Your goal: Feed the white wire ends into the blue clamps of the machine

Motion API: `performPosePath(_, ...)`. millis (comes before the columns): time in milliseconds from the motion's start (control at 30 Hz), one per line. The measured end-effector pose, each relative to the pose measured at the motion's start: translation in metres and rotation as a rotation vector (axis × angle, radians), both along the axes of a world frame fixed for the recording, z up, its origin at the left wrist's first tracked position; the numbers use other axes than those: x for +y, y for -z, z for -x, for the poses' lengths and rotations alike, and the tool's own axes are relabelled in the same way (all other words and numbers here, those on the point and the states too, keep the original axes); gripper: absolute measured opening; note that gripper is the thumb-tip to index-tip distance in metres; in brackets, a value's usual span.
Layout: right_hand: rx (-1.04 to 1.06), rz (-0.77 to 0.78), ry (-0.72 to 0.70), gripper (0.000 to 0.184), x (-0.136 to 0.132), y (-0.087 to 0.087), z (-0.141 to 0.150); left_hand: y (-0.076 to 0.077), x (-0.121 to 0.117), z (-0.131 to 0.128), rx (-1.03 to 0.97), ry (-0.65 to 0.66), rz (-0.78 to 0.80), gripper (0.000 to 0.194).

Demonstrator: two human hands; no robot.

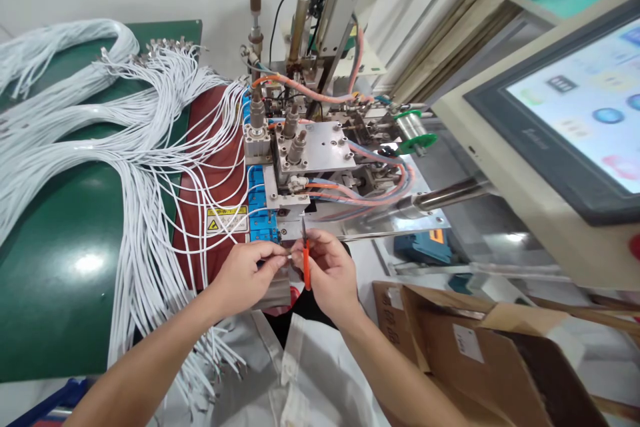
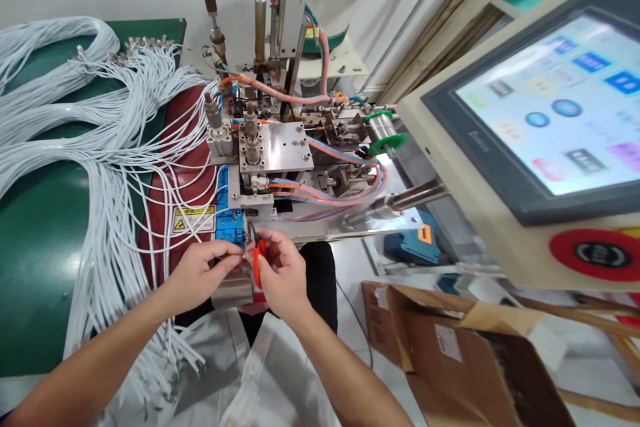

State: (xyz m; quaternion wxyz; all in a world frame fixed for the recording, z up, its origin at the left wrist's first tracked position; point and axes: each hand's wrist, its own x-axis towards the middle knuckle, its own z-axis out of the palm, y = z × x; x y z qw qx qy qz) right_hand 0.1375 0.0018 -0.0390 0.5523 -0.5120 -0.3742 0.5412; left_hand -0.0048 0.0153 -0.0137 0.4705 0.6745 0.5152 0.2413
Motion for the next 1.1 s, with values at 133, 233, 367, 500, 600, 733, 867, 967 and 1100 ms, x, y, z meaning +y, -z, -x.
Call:
performPosePath(133, 0.027, 0.027, 0.079, 0.026, 0.002, -0.001, -0.002, 0.002, -0.001, 0.0, 0.032, -0.051, -0.062, 0.018)
performPosePath(233, 0.009, 0.017, 0.131, 0.026, 0.002, 0.0, -0.004, 0.004, -0.003, -0.002, 0.057, -0.095, -0.112, 0.018)
performPosePath(367, -0.008, 0.027, 0.086, 0.027, 0.0, 0.0, -0.004, 0.006, -0.005, -0.003, 0.081, -0.146, -0.164, 0.016)
performPosePath(500, -0.015, -0.001, 0.044, 0.028, -0.001, 0.0, 0.0, 0.009, -0.007, -0.004, 0.097, -0.175, -0.218, 0.015)
performPosePath(600, -0.033, -0.012, 0.054, 0.025, 0.0, 0.0, 0.004, 0.01, -0.008, -0.005, 0.103, -0.177, -0.241, 0.015)
performPosePath(733, -0.006, 0.002, 0.067, 0.026, 0.002, -0.001, 0.005, 0.011, -0.007, -0.005, 0.097, -0.168, -0.222, 0.015)
performPosePath(867, 0.049, 0.041, 0.064, 0.027, 0.003, -0.002, 0.003, 0.01, -0.007, -0.005, 0.028, -0.21, -0.131, 0.021)
performPosePath(967, 0.081, 0.047, 0.06, 0.028, 0.003, -0.002, 0.001, 0.006, -0.006, -0.005, -0.008, -0.175, -0.156, 0.017)
performPosePath(1100, 0.101, 0.034, 0.041, 0.028, 0.002, -0.002, 0.001, 0.003, -0.003, -0.004, -0.039, -0.132, -0.206, 0.01)
